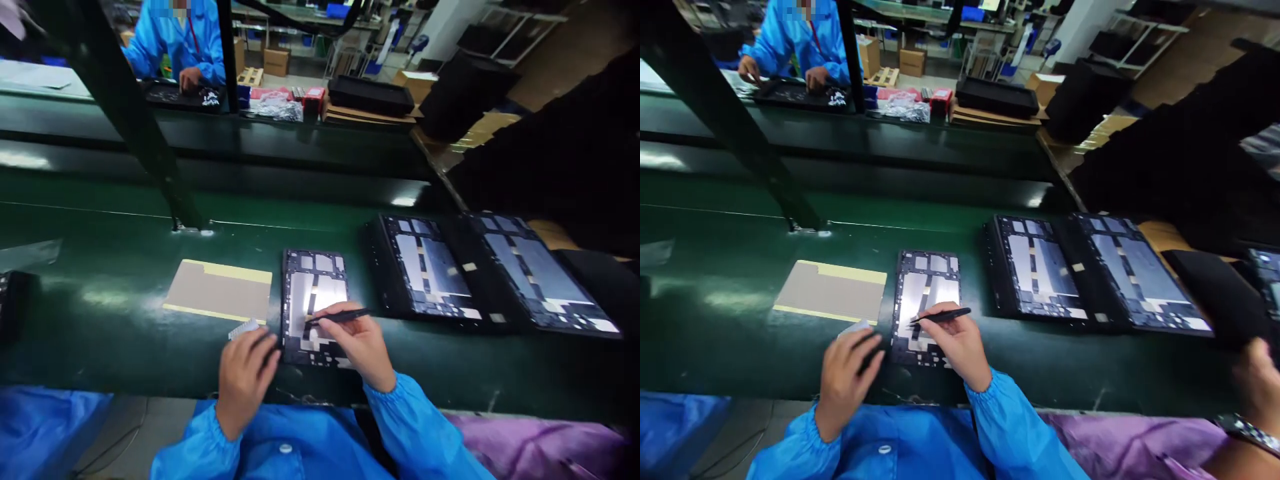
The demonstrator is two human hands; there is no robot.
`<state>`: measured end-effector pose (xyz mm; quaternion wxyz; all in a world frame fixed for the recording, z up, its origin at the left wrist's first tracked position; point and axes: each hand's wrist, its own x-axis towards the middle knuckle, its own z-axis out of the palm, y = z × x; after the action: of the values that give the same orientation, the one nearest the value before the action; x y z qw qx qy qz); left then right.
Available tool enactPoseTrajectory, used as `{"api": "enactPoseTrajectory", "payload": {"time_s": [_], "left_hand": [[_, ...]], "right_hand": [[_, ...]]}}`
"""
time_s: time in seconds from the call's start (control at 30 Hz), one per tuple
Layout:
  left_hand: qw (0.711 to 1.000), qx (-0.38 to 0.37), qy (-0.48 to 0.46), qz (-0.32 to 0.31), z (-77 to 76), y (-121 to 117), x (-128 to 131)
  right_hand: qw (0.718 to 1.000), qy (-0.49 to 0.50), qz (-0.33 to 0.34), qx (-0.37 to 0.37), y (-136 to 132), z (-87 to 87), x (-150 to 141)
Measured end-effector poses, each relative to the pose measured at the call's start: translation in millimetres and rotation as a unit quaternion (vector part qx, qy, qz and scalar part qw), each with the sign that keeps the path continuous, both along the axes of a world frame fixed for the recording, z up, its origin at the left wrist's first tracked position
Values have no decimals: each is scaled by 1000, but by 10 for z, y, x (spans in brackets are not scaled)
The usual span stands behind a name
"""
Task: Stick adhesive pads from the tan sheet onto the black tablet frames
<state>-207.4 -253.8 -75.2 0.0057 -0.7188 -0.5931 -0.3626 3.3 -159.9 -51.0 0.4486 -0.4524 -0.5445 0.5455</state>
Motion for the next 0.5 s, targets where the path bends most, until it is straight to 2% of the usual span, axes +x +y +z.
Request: {"api": "enactPoseTrajectory", "payload": {"time_s": [0.07,0.13,0.23,0.37,0.43,0.5], "left_hand": [[993,-32,-21,112,-35,3,-235],[986,-62,-27,152,-91,48,-399],[986,-79,-2,149,-176,125,-469],[990,-59,39,121,-201,136,-388],[994,-53,15,89,-179,120,-365],[996,-60,-51,43,-161,110,-368]], "right_hand": [[997,-4,74,-13,71,21,-229],[993,-15,116,-12,130,17,-421],[992,-19,125,-23,182,-35,-583],[990,-18,138,-35,181,-120,-596],[988,-24,151,-15,169,-144,-576],[985,-32,167,19,163,-151,-565]]}}
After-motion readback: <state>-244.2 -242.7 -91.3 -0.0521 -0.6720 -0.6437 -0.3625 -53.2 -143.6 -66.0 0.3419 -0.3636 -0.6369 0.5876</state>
